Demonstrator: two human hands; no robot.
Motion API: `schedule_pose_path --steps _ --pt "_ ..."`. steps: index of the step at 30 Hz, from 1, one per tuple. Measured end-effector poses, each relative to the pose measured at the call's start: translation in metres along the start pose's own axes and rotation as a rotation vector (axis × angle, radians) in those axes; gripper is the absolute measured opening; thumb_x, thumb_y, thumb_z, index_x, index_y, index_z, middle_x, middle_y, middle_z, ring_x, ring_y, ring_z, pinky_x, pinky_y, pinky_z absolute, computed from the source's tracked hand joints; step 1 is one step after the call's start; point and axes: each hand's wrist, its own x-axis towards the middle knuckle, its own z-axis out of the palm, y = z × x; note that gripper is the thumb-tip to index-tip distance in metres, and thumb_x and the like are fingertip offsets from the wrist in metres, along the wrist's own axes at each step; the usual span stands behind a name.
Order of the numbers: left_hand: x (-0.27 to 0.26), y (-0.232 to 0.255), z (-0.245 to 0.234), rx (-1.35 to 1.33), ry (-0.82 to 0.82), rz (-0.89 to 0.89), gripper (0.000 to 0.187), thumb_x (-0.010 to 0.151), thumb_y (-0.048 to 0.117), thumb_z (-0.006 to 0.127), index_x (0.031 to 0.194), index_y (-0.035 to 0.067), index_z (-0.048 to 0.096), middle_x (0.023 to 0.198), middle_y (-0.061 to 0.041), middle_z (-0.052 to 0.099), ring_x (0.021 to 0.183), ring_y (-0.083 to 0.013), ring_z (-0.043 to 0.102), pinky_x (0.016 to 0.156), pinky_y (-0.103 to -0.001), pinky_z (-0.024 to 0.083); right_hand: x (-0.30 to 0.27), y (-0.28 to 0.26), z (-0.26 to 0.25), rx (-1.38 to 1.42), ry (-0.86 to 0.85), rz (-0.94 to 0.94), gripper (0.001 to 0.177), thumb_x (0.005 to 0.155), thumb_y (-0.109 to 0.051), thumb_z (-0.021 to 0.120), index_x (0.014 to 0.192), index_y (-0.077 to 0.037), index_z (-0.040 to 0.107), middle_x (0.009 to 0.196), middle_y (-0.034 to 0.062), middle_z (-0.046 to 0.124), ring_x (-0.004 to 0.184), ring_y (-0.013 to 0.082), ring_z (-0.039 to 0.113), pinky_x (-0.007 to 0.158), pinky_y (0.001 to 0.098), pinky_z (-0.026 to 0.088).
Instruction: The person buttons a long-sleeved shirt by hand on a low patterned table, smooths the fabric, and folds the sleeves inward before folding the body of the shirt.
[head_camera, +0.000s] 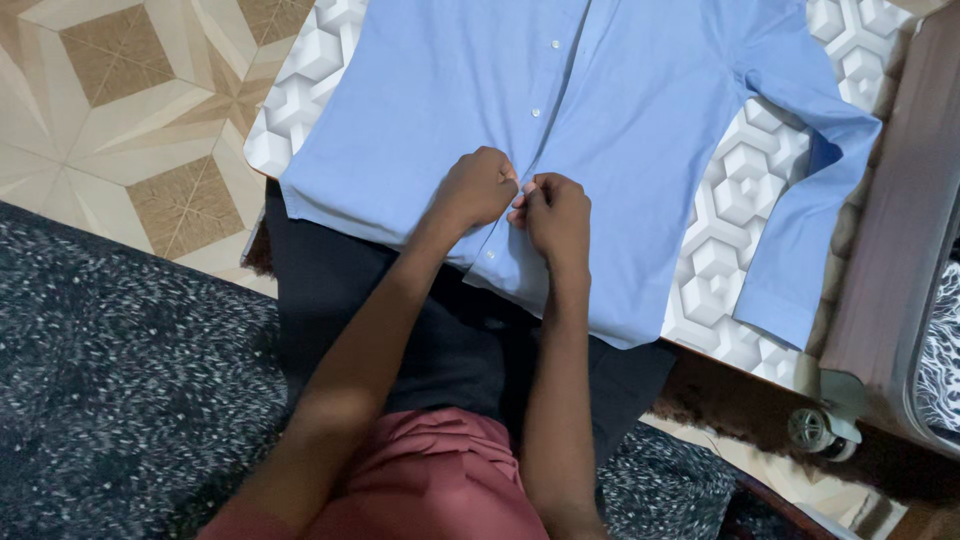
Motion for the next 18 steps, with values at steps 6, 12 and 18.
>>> schedule_pose_path --steps 6,12,18 --pt "-0.008 0.000 0.003 0.030 0.068 0.039 0.018 0.086 0.024 0.068 0.085 0.008 0.074 0.090 -0.015 0.076 0.087 -0.0357 0.073 0.078 -0.048 0.056 0.001 -0.002 -0.003 0.085 -0.033 0.040 0.017 0.098 -0.008 0.060 0.097 0.005 0.071 0.077 0.0090 0.075 0.062 0.0139 0.073 0.057 0.0265 0.060" --pt "-0.008 0.002 0.001 0.038 0.090 0.064 0.016 0.089 0.020 0.064 0.088 0.006 0.072 0.091 -0.016 0.075 0.086 -0.0371 0.072 0.076 -0.049 0.056 0.001 -0.004 -0.001 0.158 -0.048 0.058 0.013 0.094 -0.006 0.066 0.094 0.006 0.071 0.076 0.0089 0.074 0.061 0.0127 0.073 0.056 0.0254 0.059" --pt "-0.009 0.011 -0.013 -0.046 0.059 0.026 0.021 0.085 0.024 0.067 0.080 0.004 0.074 0.081 -0.017 0.075 0.080 -0.0372 0.073 0.075 -0.046 0.057 0.001 -0.004 0.003 0.067 0.013 0.009 0.009 0.090 -0.003 0.067 0.090 0.006 0.070 0.072 0.0105 0.075 0.058 0.0125 0.072 0.052 0.0251 0.056"
